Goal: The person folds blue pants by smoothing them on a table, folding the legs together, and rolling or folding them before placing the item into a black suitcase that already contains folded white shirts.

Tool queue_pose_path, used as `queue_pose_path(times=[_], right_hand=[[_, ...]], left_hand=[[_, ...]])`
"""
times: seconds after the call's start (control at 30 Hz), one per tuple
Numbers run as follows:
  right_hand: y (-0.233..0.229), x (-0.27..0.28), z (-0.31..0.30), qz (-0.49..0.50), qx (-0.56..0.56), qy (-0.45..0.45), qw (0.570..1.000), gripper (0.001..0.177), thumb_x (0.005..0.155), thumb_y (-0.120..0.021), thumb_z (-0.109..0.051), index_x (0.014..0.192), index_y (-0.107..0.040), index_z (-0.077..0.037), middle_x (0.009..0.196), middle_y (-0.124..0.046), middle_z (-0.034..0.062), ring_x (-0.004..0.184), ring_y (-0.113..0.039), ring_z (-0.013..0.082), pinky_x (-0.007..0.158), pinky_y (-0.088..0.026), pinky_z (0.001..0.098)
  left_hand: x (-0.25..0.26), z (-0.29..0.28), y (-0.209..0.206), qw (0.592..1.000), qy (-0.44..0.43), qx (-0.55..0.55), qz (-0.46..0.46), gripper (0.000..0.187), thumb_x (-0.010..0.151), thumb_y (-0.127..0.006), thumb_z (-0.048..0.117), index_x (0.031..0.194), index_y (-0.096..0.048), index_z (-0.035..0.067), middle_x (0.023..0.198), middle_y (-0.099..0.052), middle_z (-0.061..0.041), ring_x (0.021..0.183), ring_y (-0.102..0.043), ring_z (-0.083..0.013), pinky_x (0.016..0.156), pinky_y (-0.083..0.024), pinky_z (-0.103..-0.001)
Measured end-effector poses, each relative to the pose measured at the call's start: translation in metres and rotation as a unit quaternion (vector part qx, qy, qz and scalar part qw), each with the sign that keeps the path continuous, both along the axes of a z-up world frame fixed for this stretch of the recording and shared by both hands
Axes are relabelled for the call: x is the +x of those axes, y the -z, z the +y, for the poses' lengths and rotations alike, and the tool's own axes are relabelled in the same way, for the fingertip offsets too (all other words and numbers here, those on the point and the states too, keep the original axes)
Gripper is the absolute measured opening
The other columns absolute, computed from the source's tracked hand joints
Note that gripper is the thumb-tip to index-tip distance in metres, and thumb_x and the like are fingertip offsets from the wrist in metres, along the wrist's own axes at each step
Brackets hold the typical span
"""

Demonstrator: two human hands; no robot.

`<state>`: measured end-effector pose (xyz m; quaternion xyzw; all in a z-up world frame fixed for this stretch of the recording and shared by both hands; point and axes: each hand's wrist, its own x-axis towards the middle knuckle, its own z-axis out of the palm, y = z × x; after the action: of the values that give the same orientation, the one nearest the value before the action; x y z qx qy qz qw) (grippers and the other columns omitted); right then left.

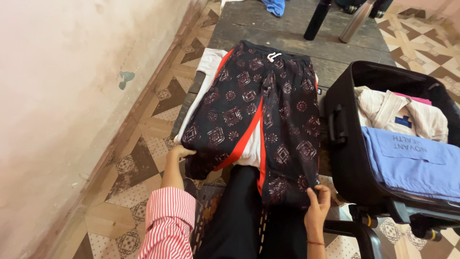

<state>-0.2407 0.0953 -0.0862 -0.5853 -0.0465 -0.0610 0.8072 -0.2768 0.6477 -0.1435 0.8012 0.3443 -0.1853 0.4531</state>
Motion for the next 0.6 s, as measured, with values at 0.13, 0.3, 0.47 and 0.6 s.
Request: queue_pose_path(times=[0.13,0.3,0.47,0.6], right_hand=[[-0.030,-0.005,0.006,0.147,-0.109,-0.011,0.983,0.052,0.080,-0.077,-0.016,0.126,-0.054,-0.015,0.116,-0.065,0.0019,0.093,-0.066,0.0112,0.067,-0.056,0.0274],[-0.010,-0.023,-0.019,0.167,-0.364,-0.163,0.902,0.059,0.074,-0.089,-0.022,0.124,-0.068,0.001,0.108,-0.077,0.0140,0.093,-0.071,0.0204,0.078,-0.054,0.0323],[-0.027,-0.034,-0.024,-0.117,-0.417,-0.176,0.884,0.060,0.070,-0.087,-0.021,0.120,-0.065,0.004,0.115,-0.072,0.0130,0.102,-0.070,0.0234,0.086,-0.053,0.0343],[-0.046,-0.034,-0.033,0.060,-0.418,-0.113,0.899,0.045,0.091,-0.073,-0.019,0.131,-0.065,-0.003,0.108,-0.077,0.0135,0.098,-0.071,0.0188,0.088,-0.054,0.0310]], left_hand=[[-0.001,-0.008,0.009,0.986,0.044,-0.037,0.154,0.099,0.080,-0.087,0.055,0.149,-0.044,-0.001,0.154,-0.045,-0.023,0.135,-0.056,-0.0387,0.108,-0.049,-0.046],[0.005,-0.014,0.012,0.931,0.163,-0.084,0.314,0.107,0.087,-0.082,0.062,0.161,-0.032,0.003,0.169,-0.023,-0.019,0.153,-0.028,-0.0277,0.125,-0.030,-0.039],[0.021,-0.029,0.007,0.918,0.238,-0.021,0.316,0.087,0.084,-0.075,0.058,0.147,-0.052,0.002,0.159,-0.048,-0.020,0.144,-0.050,-0.0314,0.117,-0.039,-0.042],[0.029,-0.051,-0.011,0.922,0.301,0.196,0.146,0.072,0.087,-0.068,0.060,0.135,-0.068,0.007,0.146,-0.059,-0.016,0.135,-0.055,-0.0362,0.110,-0.045,-0.046]])
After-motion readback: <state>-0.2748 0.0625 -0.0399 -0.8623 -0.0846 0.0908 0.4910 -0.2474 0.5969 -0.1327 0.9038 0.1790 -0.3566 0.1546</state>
